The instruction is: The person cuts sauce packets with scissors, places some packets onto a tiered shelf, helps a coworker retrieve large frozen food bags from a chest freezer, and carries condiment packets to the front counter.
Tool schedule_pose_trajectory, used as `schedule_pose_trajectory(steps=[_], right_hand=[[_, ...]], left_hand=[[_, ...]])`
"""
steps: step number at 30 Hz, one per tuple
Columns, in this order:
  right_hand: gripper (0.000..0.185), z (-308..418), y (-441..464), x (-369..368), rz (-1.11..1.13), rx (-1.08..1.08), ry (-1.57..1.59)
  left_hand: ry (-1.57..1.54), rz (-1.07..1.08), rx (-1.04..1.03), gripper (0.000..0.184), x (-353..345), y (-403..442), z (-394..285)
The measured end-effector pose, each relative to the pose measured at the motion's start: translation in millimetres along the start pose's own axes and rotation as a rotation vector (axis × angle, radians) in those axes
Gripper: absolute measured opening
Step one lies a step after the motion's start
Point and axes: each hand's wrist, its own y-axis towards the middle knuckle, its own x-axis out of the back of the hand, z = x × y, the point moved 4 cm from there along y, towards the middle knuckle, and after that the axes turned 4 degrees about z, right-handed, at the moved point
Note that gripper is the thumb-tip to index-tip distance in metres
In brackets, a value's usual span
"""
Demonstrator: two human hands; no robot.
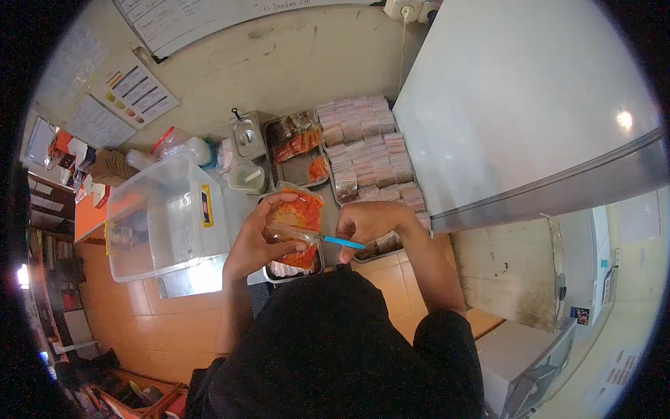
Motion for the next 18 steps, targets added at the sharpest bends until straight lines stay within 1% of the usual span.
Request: schedule_pose_trajectory(steps=[5, 9, 11, 12, 14, 15, 17, 18], right_hand=[[0.033, 10.1, 5.6, -8.0, 0.035, 0.103, 0.142], [0.033, -2.7, 11.8, -9.7, 0.001, 0.088, 0.095], [0.041, -1.6, 16.4, -11.8, -0.006, 0.127, 0.084], [0.041, 0.4, 19.1, -16.5, -0.003, 0.128, 0.083], [0.050, 9.3, 21.1, -20.6, -0.167, 0.226, 0.273], [0.050, 12.5, 20.2, -17.6, -0.167, 0.227, 0.273], [0.061, 15.6, 19.7, -12.6, -0.030, 0.154, 0.218], [0.061, 11.8, 21.0, -11.6, -0.029, 0.154, 0.216]], left_hand=[[-0.097, 0.049, 0.080, 0.078, 3.0, 0.4, 4.9], [-0.096, 0.036, 0.009, 0.078, 4.7, 0.2, 10.2], [-0.027, 0.034, -0.052, 0.078, 5.9, -0.1, 7.3], [-0.027, 0.032, -0.052, 0.078, 5.4, 0.6, 8.1], [-0.101, 0.064, 0.010, 0.078, 0.8, 1.9, 12.5], [-0.099, 0.064, 0.010, 0.078, 0.4, 1.0, 12.2], [-0.227, 0.073, 0.013, 0.078, -0.3, -0.2, 12.1], [-0.227, 0.072, 0.012, 0.078, 0.8, 0.0, 13.2]])
